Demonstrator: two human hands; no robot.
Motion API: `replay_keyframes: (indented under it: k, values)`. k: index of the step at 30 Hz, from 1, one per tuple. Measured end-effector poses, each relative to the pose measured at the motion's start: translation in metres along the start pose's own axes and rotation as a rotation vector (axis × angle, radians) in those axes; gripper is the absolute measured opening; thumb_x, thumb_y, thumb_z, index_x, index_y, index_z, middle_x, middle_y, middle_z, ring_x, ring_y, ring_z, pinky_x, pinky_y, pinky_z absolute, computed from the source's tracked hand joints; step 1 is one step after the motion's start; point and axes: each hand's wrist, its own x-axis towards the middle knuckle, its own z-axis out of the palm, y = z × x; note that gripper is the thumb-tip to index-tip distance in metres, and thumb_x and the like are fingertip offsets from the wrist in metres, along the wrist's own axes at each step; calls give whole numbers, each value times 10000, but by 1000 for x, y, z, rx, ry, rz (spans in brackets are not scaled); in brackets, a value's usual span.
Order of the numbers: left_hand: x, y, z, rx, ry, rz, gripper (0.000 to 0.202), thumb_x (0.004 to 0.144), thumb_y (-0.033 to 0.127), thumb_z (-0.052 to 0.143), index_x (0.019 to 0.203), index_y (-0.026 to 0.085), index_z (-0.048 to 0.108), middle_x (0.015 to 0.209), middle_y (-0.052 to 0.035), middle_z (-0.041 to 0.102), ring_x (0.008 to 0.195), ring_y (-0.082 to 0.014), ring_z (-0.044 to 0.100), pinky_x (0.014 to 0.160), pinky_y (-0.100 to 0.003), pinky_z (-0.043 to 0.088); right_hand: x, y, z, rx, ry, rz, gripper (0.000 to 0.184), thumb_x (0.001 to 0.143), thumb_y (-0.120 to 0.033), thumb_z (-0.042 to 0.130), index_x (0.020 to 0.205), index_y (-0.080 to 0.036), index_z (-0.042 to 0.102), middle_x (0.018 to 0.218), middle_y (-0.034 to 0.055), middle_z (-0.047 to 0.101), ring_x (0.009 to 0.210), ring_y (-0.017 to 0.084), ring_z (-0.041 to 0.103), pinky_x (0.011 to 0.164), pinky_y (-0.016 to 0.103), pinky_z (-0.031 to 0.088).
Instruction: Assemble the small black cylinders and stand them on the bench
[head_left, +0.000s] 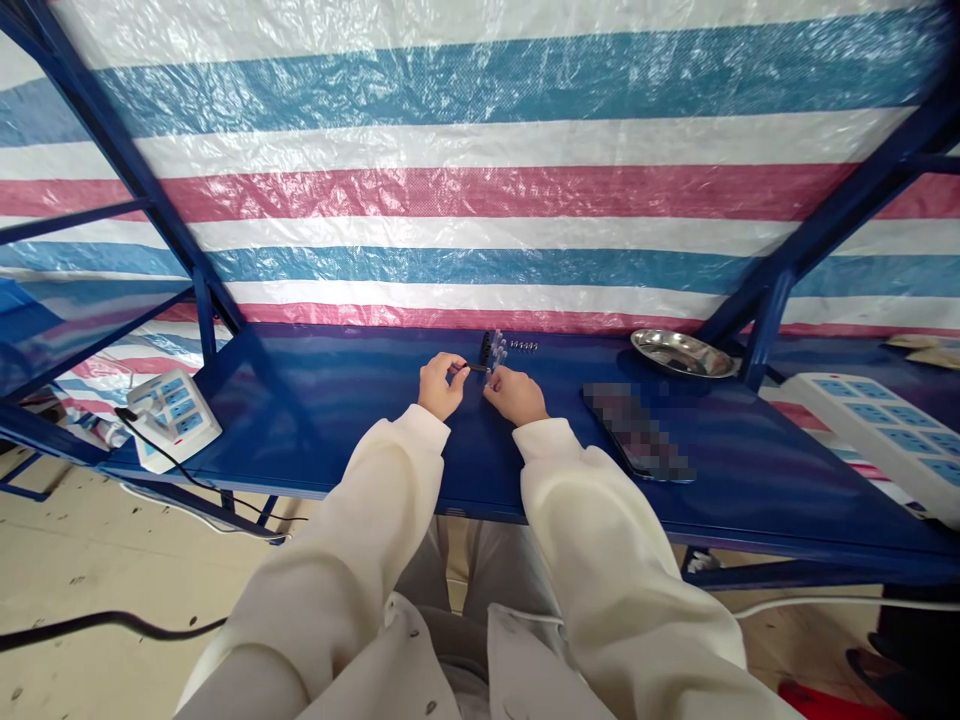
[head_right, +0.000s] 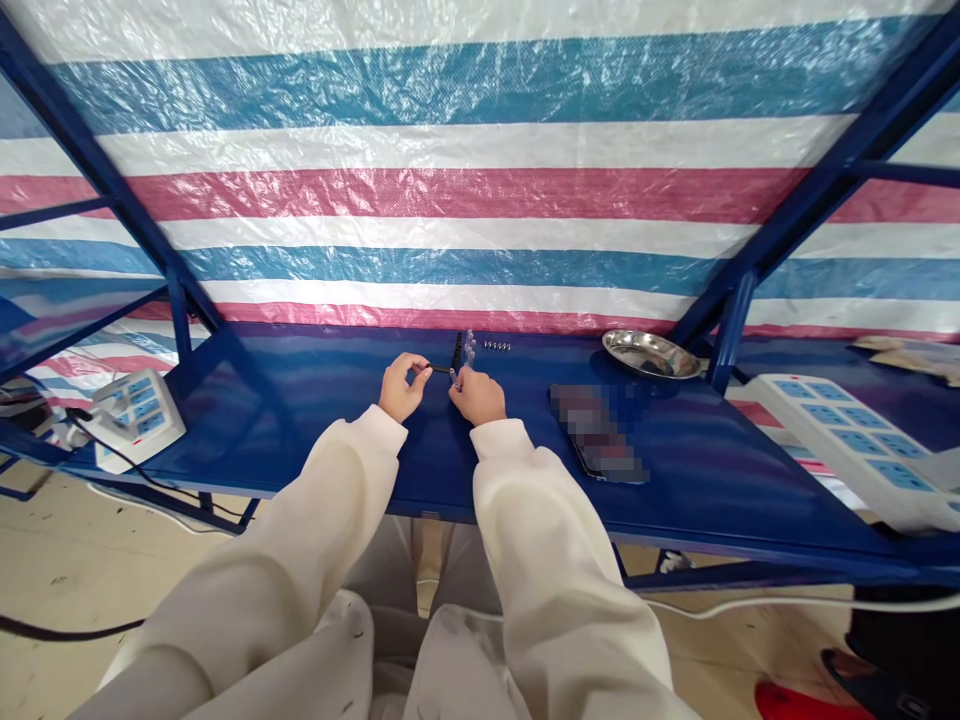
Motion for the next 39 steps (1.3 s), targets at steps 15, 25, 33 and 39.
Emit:
replay_keyframes:
  k: [15, 25, 33, 39]
  values:
    - [-3, 7, -3, 60, -104, 111, 110, 834, 208, 500, 844, 183, 607, 827, -45, 617, 751, -131, 566, 761, -281, 490, -7, -11, -5, -131, -37, -35, 209, 822, -231, 473, 992, -170, 579, 936, 142, 675, 856, 256, 644, 656, 286, 387]
    - [-1, -1, 1, -32, -118, -50, 83, 798, 199, 550, 856, 173, 603, 814, -28, 640, 668, -101, 568, 696, -252, 491, -3, -8, 0, 41, 41, -123, 137, 819, -330, 528, 813, -211, 595, 793, 36, 677, 758, 181, 620, 584, 241, 322]
    - [6, -2, -11, -26, -228, -98, 75, 747, 238, 620, 721, 167, 620, 775, -18, 631, 644, -102, 563, 676, -253, 481, -3, -14, 4, 197, 126, -200, 132, 816, -304, 487, 768, -216, 574, 660, -4, 618, 631, 140, 562, 562, 229, 299]
    - [12, 1, -30, 16, -335, -80, 144, 719, 284, 642, 649, 162, 608, 713, -11, 617, 633, -112, 555, 630, -243, 455, -5, -17, 9, 252, 114, -307, 136, 829, -270, 477, 829, -203, 595, 657, -9, 601, 618, 131, 546, 578, 223, 327]
